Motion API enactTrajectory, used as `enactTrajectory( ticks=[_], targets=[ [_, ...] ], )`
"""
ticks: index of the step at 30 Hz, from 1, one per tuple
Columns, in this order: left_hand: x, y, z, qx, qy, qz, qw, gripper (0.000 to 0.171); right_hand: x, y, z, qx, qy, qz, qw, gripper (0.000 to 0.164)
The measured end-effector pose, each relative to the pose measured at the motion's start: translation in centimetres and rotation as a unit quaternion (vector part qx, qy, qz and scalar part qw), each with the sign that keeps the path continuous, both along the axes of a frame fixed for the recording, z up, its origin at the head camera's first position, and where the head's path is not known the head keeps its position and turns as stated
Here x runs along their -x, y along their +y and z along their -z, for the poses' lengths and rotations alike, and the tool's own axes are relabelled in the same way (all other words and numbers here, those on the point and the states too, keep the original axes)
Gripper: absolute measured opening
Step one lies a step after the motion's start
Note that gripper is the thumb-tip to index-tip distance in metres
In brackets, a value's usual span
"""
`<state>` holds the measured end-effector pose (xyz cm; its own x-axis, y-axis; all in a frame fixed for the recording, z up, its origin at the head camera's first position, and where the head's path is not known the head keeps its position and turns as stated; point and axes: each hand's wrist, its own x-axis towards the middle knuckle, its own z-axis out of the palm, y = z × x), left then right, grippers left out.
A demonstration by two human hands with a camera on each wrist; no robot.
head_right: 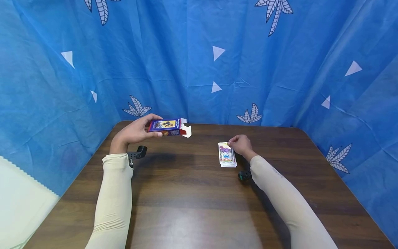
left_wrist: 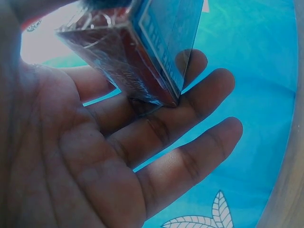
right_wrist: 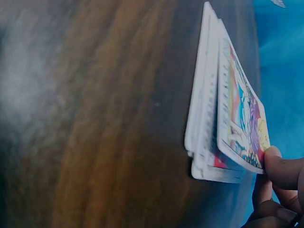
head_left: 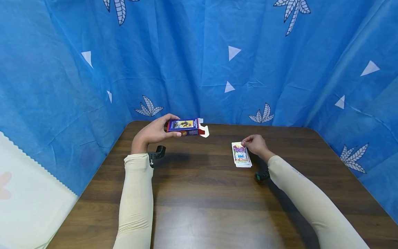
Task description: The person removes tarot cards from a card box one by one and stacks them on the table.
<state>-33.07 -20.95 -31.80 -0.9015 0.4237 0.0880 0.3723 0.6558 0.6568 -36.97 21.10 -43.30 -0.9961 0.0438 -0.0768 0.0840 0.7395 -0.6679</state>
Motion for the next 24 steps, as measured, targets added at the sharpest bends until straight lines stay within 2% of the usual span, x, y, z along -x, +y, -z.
enactTrajectory(
  ticks=[9,16,20,22,24],
  targets=[
    [0.0,0.0,-0.1,-0.001,-0.007,-0.003,1.0000,0.072,0.1,-0.5,0.2,-0.059,-0.014,0.005,0.998,0.019],
    [0.1,0.1,-0.1,0.001,-0.010,-0.006,0.9999,0.072,0.1,-0.9,0.0,-0.064,0.007,-0.010,0.998,0.018],
    [0.1,0.1,0.0,0.001,-0.007,-0.003,1.0000,0.071,-0.5,-2.9,-1.4,-0.018,0.060,-0.040,0.997,0.027],
    [0.1,0.1,0.0,0.001,-0.005,-0.003,1.0000,0.071,-0.9,-4.7,-2.6,0.037,0.090,-0.061,0.993,0.031],
    [0.1,0.1,-0.1,0.004,-0.004,-0.004,1.0000,0.072,-1.4,-6.6,-3.9,0.111,0.109,-0.081,0.984,0.032]
  ],
)
